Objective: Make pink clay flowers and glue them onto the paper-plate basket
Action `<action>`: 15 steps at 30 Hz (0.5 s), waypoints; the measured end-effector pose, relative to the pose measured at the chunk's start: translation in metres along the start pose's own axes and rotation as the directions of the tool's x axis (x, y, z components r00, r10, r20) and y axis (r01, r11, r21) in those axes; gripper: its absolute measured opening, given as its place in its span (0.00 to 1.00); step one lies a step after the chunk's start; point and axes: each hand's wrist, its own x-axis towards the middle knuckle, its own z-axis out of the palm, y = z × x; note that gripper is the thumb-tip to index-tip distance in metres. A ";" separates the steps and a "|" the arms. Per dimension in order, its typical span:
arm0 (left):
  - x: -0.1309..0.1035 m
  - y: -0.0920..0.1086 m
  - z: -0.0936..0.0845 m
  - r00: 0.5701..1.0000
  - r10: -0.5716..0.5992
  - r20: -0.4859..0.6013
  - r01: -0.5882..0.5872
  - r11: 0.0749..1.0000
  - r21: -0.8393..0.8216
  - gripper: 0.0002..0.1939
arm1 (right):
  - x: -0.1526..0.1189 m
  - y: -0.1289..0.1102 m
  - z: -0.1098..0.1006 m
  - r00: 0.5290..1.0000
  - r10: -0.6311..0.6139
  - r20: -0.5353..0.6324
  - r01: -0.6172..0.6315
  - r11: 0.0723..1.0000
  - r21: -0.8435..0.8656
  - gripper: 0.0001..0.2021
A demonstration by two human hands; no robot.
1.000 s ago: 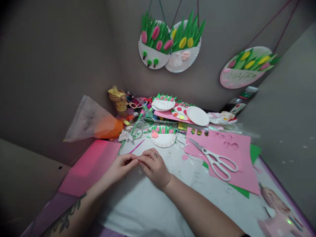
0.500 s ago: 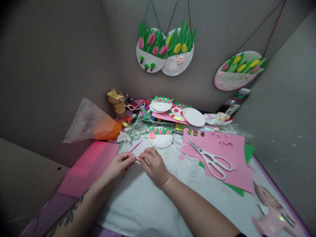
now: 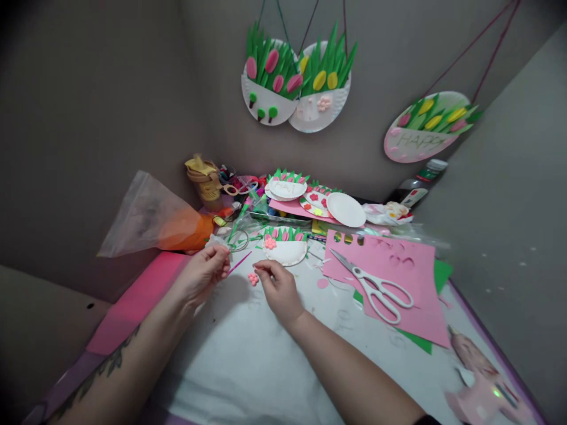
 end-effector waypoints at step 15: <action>0.032 -0.032 -0.004 0.997 -0.023 0.076 0.013 0.990 0.138 0.14 | 0.002 0.001 -0.002 0.974 0.219 -0.059 -0.220 0.975 -0.015 0.08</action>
